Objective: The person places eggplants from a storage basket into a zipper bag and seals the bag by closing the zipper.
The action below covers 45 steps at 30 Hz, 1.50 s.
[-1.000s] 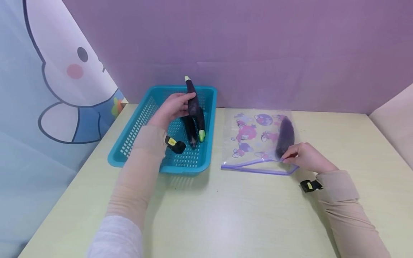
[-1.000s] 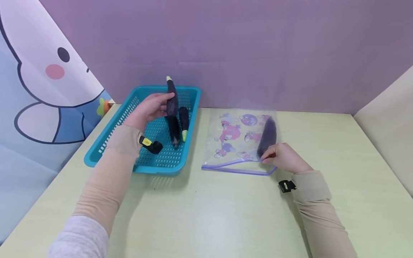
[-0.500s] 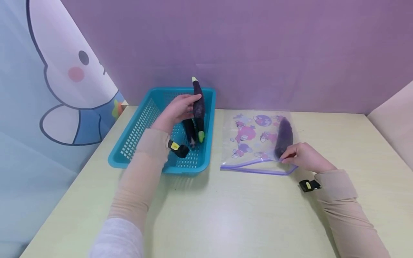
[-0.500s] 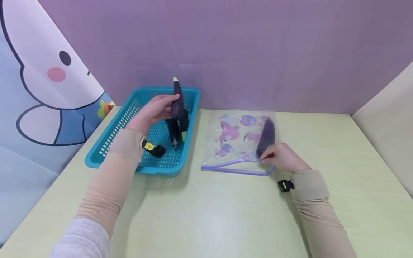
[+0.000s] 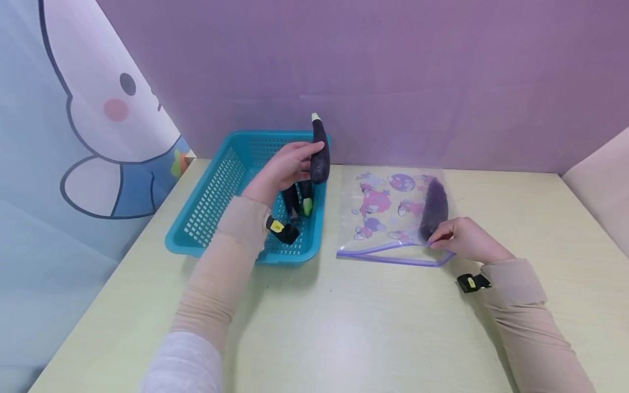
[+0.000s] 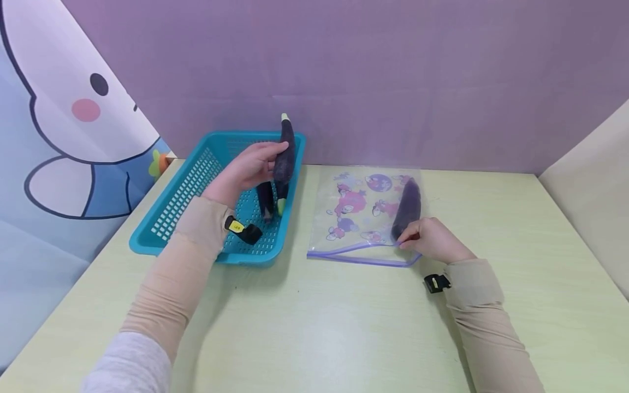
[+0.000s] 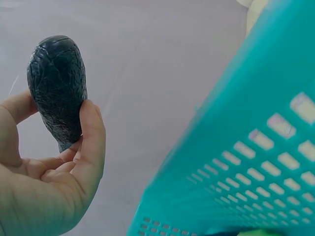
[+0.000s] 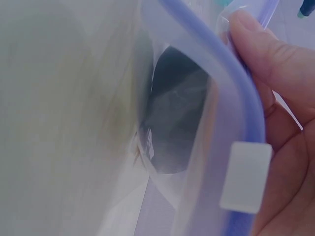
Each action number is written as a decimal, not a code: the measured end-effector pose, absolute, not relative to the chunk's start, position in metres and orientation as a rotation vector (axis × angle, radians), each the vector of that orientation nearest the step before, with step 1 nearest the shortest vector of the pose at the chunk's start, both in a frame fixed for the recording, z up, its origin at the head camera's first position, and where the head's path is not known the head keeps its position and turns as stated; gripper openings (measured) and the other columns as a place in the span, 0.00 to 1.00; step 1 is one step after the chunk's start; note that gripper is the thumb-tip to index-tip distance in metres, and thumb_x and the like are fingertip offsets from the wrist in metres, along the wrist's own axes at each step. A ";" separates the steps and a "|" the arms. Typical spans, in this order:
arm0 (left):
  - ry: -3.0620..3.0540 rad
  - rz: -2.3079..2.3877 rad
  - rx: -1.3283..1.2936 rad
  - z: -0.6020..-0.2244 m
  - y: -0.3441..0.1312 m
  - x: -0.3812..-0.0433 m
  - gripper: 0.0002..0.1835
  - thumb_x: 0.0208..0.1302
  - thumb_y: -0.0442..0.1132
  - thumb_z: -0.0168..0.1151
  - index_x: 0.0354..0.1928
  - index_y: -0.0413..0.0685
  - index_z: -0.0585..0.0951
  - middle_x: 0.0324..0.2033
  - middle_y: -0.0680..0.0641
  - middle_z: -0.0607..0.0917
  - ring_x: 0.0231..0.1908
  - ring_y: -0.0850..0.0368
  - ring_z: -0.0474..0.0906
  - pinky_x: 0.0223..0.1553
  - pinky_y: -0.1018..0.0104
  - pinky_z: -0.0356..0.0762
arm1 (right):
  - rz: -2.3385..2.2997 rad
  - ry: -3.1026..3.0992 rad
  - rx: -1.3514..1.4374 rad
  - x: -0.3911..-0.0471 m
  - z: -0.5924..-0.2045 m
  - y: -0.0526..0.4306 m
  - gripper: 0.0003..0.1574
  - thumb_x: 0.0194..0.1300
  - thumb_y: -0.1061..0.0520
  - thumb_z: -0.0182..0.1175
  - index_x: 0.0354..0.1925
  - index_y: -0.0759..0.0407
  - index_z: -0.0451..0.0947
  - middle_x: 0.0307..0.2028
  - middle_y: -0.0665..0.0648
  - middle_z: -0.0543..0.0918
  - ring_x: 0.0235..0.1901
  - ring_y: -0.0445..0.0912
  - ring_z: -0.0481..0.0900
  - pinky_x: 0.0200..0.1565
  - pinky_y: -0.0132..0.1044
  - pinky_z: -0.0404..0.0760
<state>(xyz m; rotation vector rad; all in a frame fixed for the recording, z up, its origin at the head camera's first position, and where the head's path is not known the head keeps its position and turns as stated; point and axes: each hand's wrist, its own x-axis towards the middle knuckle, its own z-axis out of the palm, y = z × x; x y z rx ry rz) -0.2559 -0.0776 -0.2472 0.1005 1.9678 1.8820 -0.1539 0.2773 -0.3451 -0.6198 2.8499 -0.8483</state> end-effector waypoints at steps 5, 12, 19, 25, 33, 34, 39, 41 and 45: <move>1.964 1.877 0.133 -0.247 -0.068 -0.251 0.23 0.72 0.48 0.49 0.60 0.38 0.69 0.44 0.46 0.76 0.37 0.57 0.76 0.51 0.58 0.75 | -0.836 2.853 -0.599 -0.153 -0.344 0.277 0.05 0.52 0.68 0.67 0.29 0.61 0.86 0.27 0.52 0.84 0.26 0.34 0.74 0.28 0.28 0.75; 1.925 1.881 0.177 -0.247 -0.052 -0.245 0.24 0.72 0.47 0.49 0.62 0.38 0.68 0.50 0.44 0.75 0.41 0.55 0.75 0.49 0.58 0.77 | -0.826 2.845 -0.584 -0.152 -0.343 0.276 0.05 0.52 0.67 0.67 0.30 0.61 0.86 0.29 0.54 0.85 0.27 0.35 0.75 0.29 0.28 0.76; 1.878 1.888 0.192 -0.247 -0.041 -0.240 0.23 0.72 0.47 0.50 0.61 0.38 0.69 0.51 0.43 0.76 0.43 0.54 0.76 0.54 0.56 0.76 | -0.817 2.851 -0.602 -0.153 -0.342 0.276 0.05 0.52 0.68 0.66 0.30 0.61 0.86 0.28 0.53 0.85 0.27 0.34 0.74 0.29 0.28 0.76; 1.865 1.880 0.203 -0.248 -0.033 -0.238 0.24 0.71 0.47 0.51 0.61 0.38 0.68 0.57 0.40 0.75 0.51 0.49 0.76 0.58 0.53 0.73 | -0.816 2.847 -0.594 -0.153 -0.343 0.275 0.05 0.52 0.67 0.66 0.30 0.61 0.86 0.28 0.52 0.85 0.26 0.34 0.74 0.29 0.28 0.76; 1.876 1.817 0.247 -0.247 -0.020 -0.229 0.24 0.71 0.47 0.51 0.61 0.39 0.69 0.55 0.41 0.76 0.51 0.48 0.77 0.55 0.55 0.75 | -0.839 2.838 -0.607 -0.153 -0.342 0.273 0.05 0.52 0.67 0.67 0.30 0.61 0.86 0.28 0.52 0.84 0.26 0.33 0.74 0.28 0.28 0.76; 1.884 1.803 0.254 -0.247 -0.018 -0.228 0.23 0.71 0.47 0.52 0.61 0.39 0.69 0.55 0.41 0.76 0.51 0.48 0.77 0.55 0.55 0.76 | -0.839 2.838 -0.609 -0.153 -0.342 0.273 0.05 0.52 0.67 0.67 0.30 0.61 0.86 0.28 0.52 0.84 0.26 0.34 0.74 0.28 0.28 0.76; 1.952 1.711 0.310 -0.251 -0.008 -0.221 0.21 0.70 0.46 0.53 0.57 0.39 0.72 0.50 0.41 0.78 0.46 0.51 0.78 0.53 0.56 0.77 | -0.836 2.832 -0.612 -0.154 -0.341 0.273 0.06 0.52 0.68 0.66 0.30 0.61 0.86 0.29 0.53 0.85 0.26 0.34 0.75 0.29 0.28 0.77; 1.964 1.677 0.329 -0.253 -0.005 -0.220 0.20 0.70 0.46 0.53 0.56 0.38 0.72 0.49 0.41 0.78 0.44 0.52 0.78 0.51 0.57 0.78 | -0.837 2.827 -0.605 -0.154 -0.341 0.273 0.06 0.52 0.68 0.66 0.30 0.61 0.86 0.29 0.53 0.85 0.26 0.34 0.75 0.29 0.28 0.77; 1.964 1.641 0.349 -0.255 -0.002 -0.218 0.20 0.70 0.45 0.53 0.57 0.39 0.72 0.49 0.41 0.78 0.43 0.52 0.78 0.49 0.59 0.79 | -0.839 2.822 -0.590 -0.155 -0.342 0.272 0.06 0.52 0.68 0.66 0.30 0.61 0.86 0.30 0.54 0.85 0.27 0.35 0.75 0.29 0.28 0.77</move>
